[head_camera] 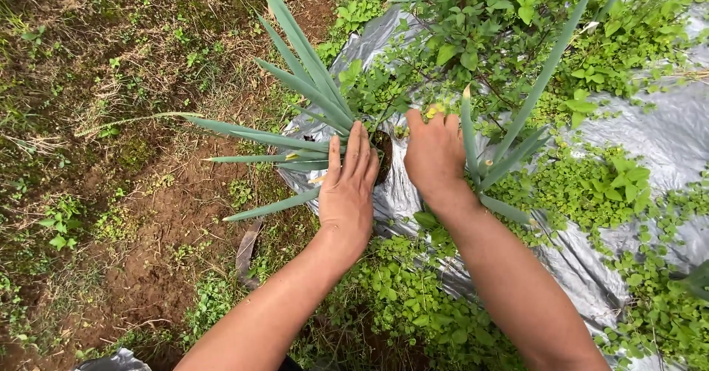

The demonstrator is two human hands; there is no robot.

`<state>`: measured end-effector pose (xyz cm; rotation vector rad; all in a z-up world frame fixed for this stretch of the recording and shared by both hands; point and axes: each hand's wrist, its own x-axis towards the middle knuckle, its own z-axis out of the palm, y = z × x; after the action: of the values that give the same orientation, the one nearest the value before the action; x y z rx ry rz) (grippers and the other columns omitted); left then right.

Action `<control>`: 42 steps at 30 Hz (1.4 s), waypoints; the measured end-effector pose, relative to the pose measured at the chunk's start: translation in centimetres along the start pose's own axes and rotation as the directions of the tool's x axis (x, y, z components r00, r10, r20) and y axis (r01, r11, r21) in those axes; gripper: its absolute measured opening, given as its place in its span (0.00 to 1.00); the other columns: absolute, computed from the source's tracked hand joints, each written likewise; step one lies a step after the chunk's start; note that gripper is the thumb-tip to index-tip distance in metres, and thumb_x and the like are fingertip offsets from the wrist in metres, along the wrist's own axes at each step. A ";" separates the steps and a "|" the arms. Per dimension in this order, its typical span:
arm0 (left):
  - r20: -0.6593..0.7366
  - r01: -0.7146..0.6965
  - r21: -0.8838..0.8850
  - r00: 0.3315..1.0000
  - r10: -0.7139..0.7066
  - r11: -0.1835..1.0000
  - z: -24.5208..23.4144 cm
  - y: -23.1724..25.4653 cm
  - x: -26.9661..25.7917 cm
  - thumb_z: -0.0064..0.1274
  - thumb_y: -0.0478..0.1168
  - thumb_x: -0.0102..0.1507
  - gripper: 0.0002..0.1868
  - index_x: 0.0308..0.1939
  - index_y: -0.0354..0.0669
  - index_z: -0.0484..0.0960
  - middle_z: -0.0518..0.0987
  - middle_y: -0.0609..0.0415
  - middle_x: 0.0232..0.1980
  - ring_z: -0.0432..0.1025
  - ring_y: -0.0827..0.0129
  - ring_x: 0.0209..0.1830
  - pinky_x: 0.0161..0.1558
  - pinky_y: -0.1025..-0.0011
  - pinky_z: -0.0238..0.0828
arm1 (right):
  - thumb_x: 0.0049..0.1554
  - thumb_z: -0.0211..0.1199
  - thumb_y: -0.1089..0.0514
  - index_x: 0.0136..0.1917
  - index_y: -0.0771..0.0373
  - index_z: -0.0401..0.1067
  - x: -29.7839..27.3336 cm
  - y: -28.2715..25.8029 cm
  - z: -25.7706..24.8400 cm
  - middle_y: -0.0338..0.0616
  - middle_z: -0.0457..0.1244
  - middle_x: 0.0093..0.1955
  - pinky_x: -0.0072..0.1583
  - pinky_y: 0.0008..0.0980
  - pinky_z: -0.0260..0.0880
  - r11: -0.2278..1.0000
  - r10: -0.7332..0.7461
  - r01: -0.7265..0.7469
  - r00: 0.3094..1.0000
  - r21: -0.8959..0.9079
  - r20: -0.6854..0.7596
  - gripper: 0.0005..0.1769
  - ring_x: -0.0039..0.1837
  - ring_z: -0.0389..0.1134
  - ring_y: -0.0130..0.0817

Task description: The person removes small weeds and grass from the base of a large green plant growing through a silver plastic sheet. They pull the unwanted vegetation by hand and discard it to the side, clearing the area around the plant's stem.

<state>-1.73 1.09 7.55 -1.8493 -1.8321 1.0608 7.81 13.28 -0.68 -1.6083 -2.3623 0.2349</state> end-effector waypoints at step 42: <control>-0.017 0.014 -0.002 1.000 -0.015 1.000 0.4 0.3 0.1 0.38 0.51 0.70 0.32 0.79 0.60 0.54 0.40 0.46 0.86 0.23 0.46 0.84 0.72 0.35 0.07 | 0.63 0.41 0.66 0.58 0.62 0.74 -6.6 -2.5 -4.4 0.54 0.69 0.50 0.48 0.42 0.82 0.926 -0.378 0.334 0.797 0.177 0.471 0.20 0.55 0.74 0.46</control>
<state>-1.78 1.09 7.06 -1.8376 -1.8347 1.0358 9.31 6.10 3.36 -1.1167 -2.9335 0.7377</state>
